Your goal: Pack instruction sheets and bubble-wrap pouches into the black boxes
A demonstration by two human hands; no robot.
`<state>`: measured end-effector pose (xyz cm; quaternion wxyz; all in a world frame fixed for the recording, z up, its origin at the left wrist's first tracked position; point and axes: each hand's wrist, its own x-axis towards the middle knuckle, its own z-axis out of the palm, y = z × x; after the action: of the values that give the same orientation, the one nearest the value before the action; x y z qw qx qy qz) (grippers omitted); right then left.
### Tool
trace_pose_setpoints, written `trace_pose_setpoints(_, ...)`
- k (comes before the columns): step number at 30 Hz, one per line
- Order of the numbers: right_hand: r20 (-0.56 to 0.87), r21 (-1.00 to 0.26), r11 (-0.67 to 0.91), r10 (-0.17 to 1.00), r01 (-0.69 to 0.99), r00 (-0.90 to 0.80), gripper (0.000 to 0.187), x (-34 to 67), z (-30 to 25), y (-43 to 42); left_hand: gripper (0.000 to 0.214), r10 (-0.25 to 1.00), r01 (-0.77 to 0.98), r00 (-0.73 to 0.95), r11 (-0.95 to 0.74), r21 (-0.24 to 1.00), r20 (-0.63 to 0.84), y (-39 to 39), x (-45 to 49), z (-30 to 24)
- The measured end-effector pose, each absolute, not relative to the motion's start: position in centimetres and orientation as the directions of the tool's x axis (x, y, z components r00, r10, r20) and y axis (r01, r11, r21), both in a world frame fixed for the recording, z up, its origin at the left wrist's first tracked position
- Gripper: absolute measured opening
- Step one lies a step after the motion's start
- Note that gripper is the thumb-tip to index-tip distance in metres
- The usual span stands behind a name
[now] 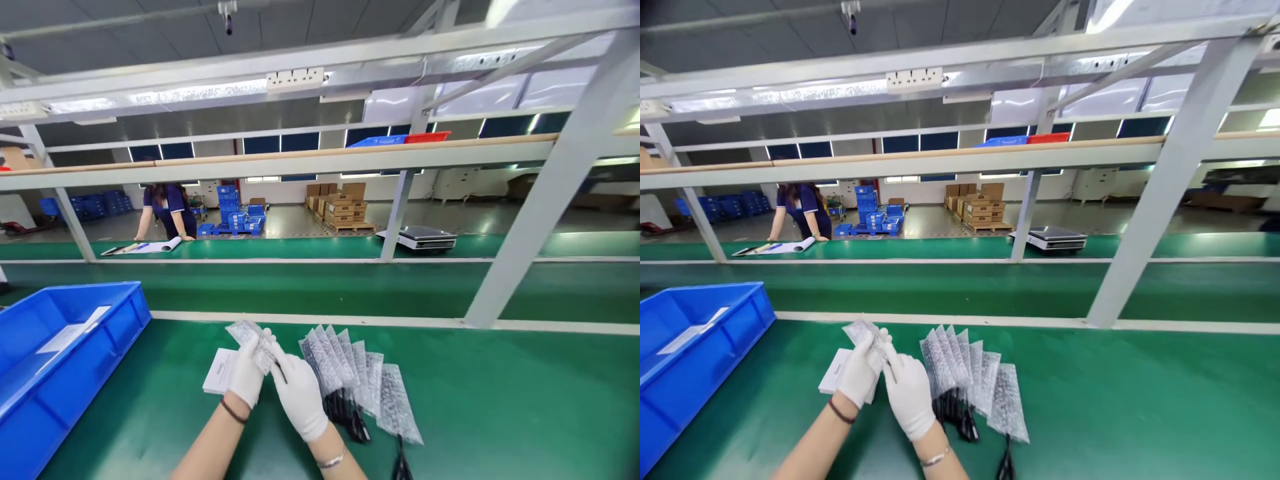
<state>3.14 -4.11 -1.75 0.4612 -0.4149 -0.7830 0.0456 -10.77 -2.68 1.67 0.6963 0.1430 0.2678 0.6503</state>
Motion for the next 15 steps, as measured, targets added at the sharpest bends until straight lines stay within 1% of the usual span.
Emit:
trace_pose_setpoints(2, 0.533, -0.695, 0.553, 0.825, 0.459, -0.189, 0.058, 2.7, -1.3, -4.5, 0.029, 0.971, -0.858, 0.045, 0.158, 0.489, -0.234, -2.2, -11.8, 2.5)
trace_pose_setpoints(3, 0.449, -0.8, 0.485, 0.875, 0.354, -0.183, 0.066, 2.6, -1.0, -4.6, 0.03, 0.972, -0.859, 0.067, 0.17, 0.483, -0.225, -2.2, -12.1, 2.9)
trace_pose_setpoints(4, 0.381, -0.875, 0.419, 0.905, 0.241, -0.189, 0.07, 2.4, -0.6, -4.7, 0.033, 0.977, -0.85, 0.092, 0.178, 0.496, -0.192, -2.3, -12.3, 3.2)
trace_pose_setpoints(6, 0.319, -0.942, 0.335, 0.919, 0.033, -0.232, 0.072, 2.3, 0.1, -4.8, 0.04, 0.988, -0.803, 0.117, 0.153, 0.577, -0.1, -2.9, -12.1, 3.4)
trace_pose_setpoints(8, 0.309, -0.951, 0.296, 0.91, -0.089, -0.277, 0.066, 2.3, 0.9, -5.0, 0.051, 0.995, -0.687, 0.1, 0.064, 0.724, 0.007, -3.8, -11.4, 3.0)
trace_pose_setpoints(9, 0.295, -0.955, 0.278, 0.911, -0.1, -0.287, 0.058, 2.4, 1.1, -5.1, 0.057, 0.994, -0.588, 0.093, 0.005, 0.809, 0.062, -4.3, -11.1, 2.8)
trace_pose_setpoints(10, 0.27, -0.963, 0.259, 0.918, -0.077, -0.289, 0.049, 2.5, 1.4, -5.2, 0.062, 0.989, -0.463, 0.082, -0.069, 0.884, 0.12, -4.7, -10.9, 2.7)
trace_pose_setpoints(11, 0.244, -0.969, 0.248, 0.929, -0.019, -0.28, 0.042, 2.6, 1.5, -5.2, 0.066, 0.981, -0.298, 0.049, -0.165, 0.94, 0.188, -5.2, -11.0, 2.7)
trace_pose_setpoints(12, 0.23, -0.965, 0.254, 0.939, 0.065, -0.256, 0.037, 2.8, 1.5, -5.2, 0.07, 0.966, -0.109, 0.005, -0.257, 0.96, 0.259, -5.6, -11.3, 2.9)
trace_pose_setpoints(13, 0.239, -0.945, 0.281, 0.942, 0.165, -0.236, 0.035, 2.9, 1.4, -5.2, 0.075, 0.943, 0.067, -0.044, -0.326, 0.943, 0.329, -5.9, -12.0, 3.2)
trace_pose_setpoints(14, 0.268, -0.906, 0.327, 0.935, 0.269, -0.231, 0.033, 3.0, 1.2, -5.1, 0.078, 0.908, 0.265, -0.09, -0.374, 0.889, 0.409, -6.1, -12.9, 3.8)
trace_pose_setpoints(15, 0.306, -0.849, 0.383, 0.918, 0.366, -0.25, 0.032, 3.2, 1.0, -5.0, 0.083, 0.887, 0.4, -0.091, -0.384, 0.832, 0.452, -6.4, -14.0, 4.5)
